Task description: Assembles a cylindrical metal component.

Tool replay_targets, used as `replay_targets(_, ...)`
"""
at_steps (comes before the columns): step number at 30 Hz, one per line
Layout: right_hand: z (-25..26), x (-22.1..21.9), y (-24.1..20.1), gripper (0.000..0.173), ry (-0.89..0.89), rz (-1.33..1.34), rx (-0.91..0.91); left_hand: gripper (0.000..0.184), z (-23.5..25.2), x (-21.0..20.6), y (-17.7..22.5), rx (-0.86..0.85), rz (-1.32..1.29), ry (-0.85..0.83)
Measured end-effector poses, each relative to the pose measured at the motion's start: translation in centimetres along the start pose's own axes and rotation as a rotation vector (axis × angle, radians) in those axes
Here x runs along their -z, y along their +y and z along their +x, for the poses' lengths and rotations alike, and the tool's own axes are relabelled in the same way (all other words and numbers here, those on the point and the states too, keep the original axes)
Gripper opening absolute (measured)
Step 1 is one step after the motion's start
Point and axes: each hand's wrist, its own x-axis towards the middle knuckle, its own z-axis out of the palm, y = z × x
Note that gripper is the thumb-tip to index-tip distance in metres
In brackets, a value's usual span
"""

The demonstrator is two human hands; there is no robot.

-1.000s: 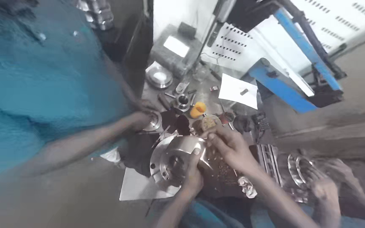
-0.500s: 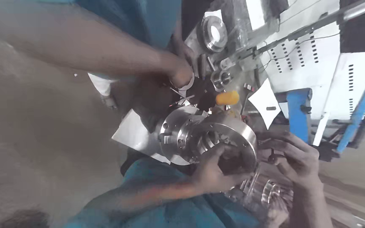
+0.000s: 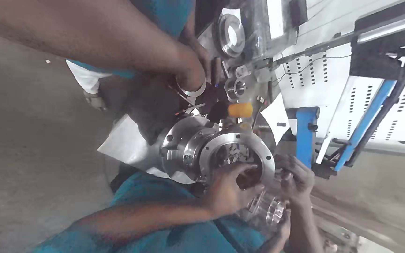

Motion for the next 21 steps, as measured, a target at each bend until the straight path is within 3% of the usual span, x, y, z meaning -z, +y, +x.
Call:
replay_targets(9, -0.3, -1.5, 0.6, 0.047, 0.072, 0.033, 0.010, 0.039, 0.0, 0.2, -0.6, -0.106, 0.057, -0.036)
replay_targets(16, -0.6, -2.7, 0.0, 0.058, 0.172, -0.093, -0.038, 0.037, -0.1, 0.0, -1.5, -0.216, 0.041, 0.001)
replay_targets(21, -1.7, -4.9, -4.9, 0.060, 0.340, -0.182, -0.353, 0.038, -0.3, 0.1, -1.5, -0.220, 0.084, 0.024)
